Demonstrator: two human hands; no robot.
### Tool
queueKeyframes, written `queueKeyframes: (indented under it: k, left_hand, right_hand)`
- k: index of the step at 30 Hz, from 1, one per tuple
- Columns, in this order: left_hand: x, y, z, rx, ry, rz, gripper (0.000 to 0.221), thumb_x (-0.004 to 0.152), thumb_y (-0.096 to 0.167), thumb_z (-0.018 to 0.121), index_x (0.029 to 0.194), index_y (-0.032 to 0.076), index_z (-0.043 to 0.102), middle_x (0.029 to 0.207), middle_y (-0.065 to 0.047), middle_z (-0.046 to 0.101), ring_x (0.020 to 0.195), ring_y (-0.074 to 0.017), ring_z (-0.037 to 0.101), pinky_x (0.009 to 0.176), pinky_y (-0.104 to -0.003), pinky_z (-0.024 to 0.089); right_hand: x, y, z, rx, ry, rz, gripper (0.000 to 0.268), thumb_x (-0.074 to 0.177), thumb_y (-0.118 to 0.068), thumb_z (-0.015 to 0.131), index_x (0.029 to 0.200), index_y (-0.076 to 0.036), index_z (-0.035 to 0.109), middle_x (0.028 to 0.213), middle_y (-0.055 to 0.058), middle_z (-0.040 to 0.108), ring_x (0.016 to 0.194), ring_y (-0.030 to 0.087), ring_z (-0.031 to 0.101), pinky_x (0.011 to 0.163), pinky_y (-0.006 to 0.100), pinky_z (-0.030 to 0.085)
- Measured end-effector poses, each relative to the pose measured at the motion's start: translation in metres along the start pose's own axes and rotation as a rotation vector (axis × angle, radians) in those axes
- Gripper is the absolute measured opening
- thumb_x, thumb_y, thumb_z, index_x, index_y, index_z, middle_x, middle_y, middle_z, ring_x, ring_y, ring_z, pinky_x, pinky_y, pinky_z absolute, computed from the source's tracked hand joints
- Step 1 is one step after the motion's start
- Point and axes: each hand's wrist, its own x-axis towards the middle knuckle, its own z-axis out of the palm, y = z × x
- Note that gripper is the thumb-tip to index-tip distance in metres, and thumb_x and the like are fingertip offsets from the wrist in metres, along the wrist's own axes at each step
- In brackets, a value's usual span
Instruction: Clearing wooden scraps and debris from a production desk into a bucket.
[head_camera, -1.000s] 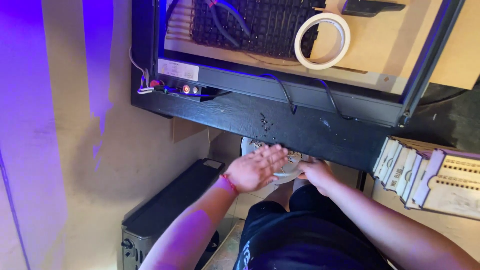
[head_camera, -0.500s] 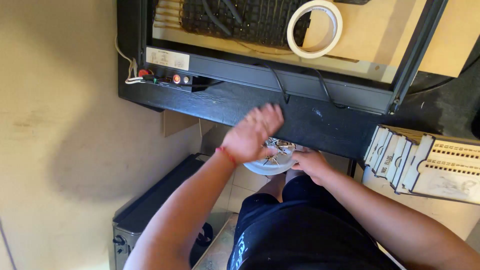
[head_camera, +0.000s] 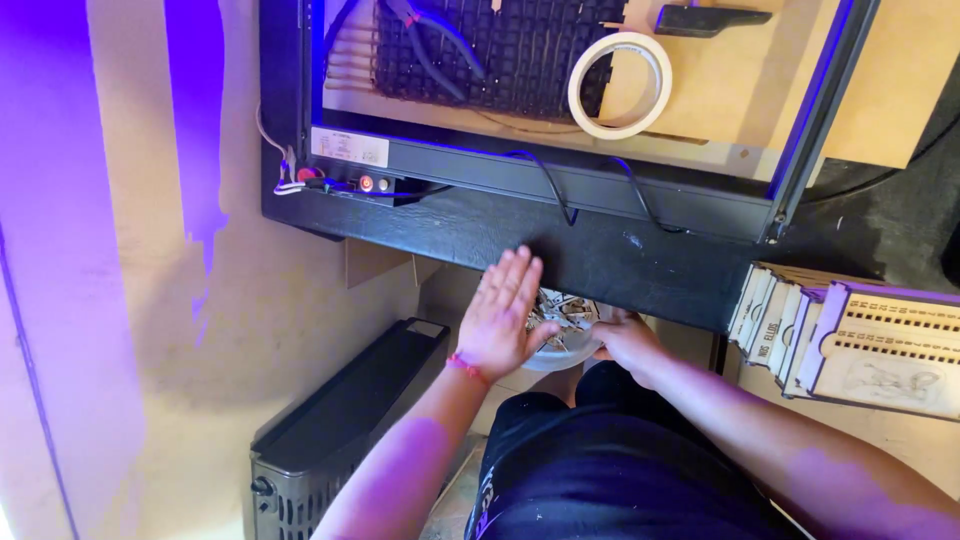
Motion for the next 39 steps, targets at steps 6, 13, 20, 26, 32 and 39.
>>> queueKeyframes:
  k: [6, 13, 20, 26, 32, 39]
  left_hand:
    - [-0.01, 0.007, -0.009, 0.017, -0.2, 0.191, 0.086, 0.091, 0.065, 0.049, 0.149, 0.003, 0.039, 0.146, -0.026, 0.047, 0.131, -0.0438, 0.05, 0.109, -0.05, 0.041]
    - [0.047, -0.017, -0.029, -0.015, 0.055, -0.433, 0.084, 0.089, 0.042, 0.066, 0.152, -0.004, 0.033, 0.154, -0.031, 0.034, 0.142, -0.0479, 0.034, 0.118, -0.052, 0.026]
    - [0.107, -0.057, -0.005, 0.074, 0.104, -0.778, 0.069, 0.09, 0.052, 0.054, 0.122, -0.01, 0.051, 0.126, -0.034, 0.053, 0.129, -0.0522, 0.042, 0.117, -0.057, 0.023]
    - [0.13, -0.041, -0.026, 0.182, 0.069, -0.913, 0.088, 0.088, 0.049, 0.047, 0.157, 0.003, 0.02, 0.122, -0.031, 0.056, 0.109, -0.0485, 0.046, 0.098, -0.056, 0.034]
    - [0.09, -0.082, 0.015, 0.195, 0.227, -0.759, 0.029, 0.08, 0.021, 0.062, 0.07, -0.006, 0.058, 0.07, -0.023, 0.058, 0.077, -0.044, 0.052, 0.073, -0.055, 0.043]
    - [0.102, -0.068, -0.002, 0.151, 0.092, -0.715, 0.036, 0.093, 0.028, 0.049, 0.071, 0.001, 0.051, 0.078, -0.02, 0.053, 0.085, -0.0424, 0.05, 0.097, -0.054, 0.037]
  right_hand:
    - [0.0, -0.003, -0.003, 0.005, 0.033, 0.011, 0.058, 0.078, -0.004, 0.068, 0.129, 0.017, 0.049, 0.13, 0.036, 0.047, 0.113, 0.05, 0.058, 0.082, 0.053, 0.058]
    - [0.039, 0.037, -0.011, -0.031, 0.094, -0.011, 0.053, 0.075, -0.008, 0.072, 0.121, 0.017, 0.061, 0.121, 0.035, 0.06, 0.102, 0.045, 0.066, 0.076, 0.048, 0.06]
    - [0.027, 0.003, -0.02, -0.203, -0.065, 0.155, 0.031, 0.092, -0.012, 0.055, 0.115, 0.0, 0.071, 0.105, 0.02, 0.073, 0.098, 0.027, 0.07, 0.085, 0.037, 0.057]
    - [0.038, 0.007, -0.024, -0.341, -0.123, 0.222, 0.033, 0.095, -0.021, 0.054, 0.11, -0.001, 0.075, 0.103, 0.017, 0.077, 0.1, 0.025, 0.074, 0.086, 0.034, 0.057]
    - [0.053, 0.01, -0.029, -0.526, -0.165, 0.324, 0.047, 0.096, -0.036, 0.044, 0.125, -0.015, 0.074, 0.117, 0.008, 0.08, 0.113, 0.018, 0.073, 0.093, 0.032, 0.05]
    - [0.073, 0.02, -0.031, -0.577, -0.218, 0.459, 0.049, 0.1, -0.043, 0.042, 0.129, -0.013, 0.069, 0.12, 0.011, 0.074, 0.11, 0.021, 0.066, 0.089, 0.037, 0.046]
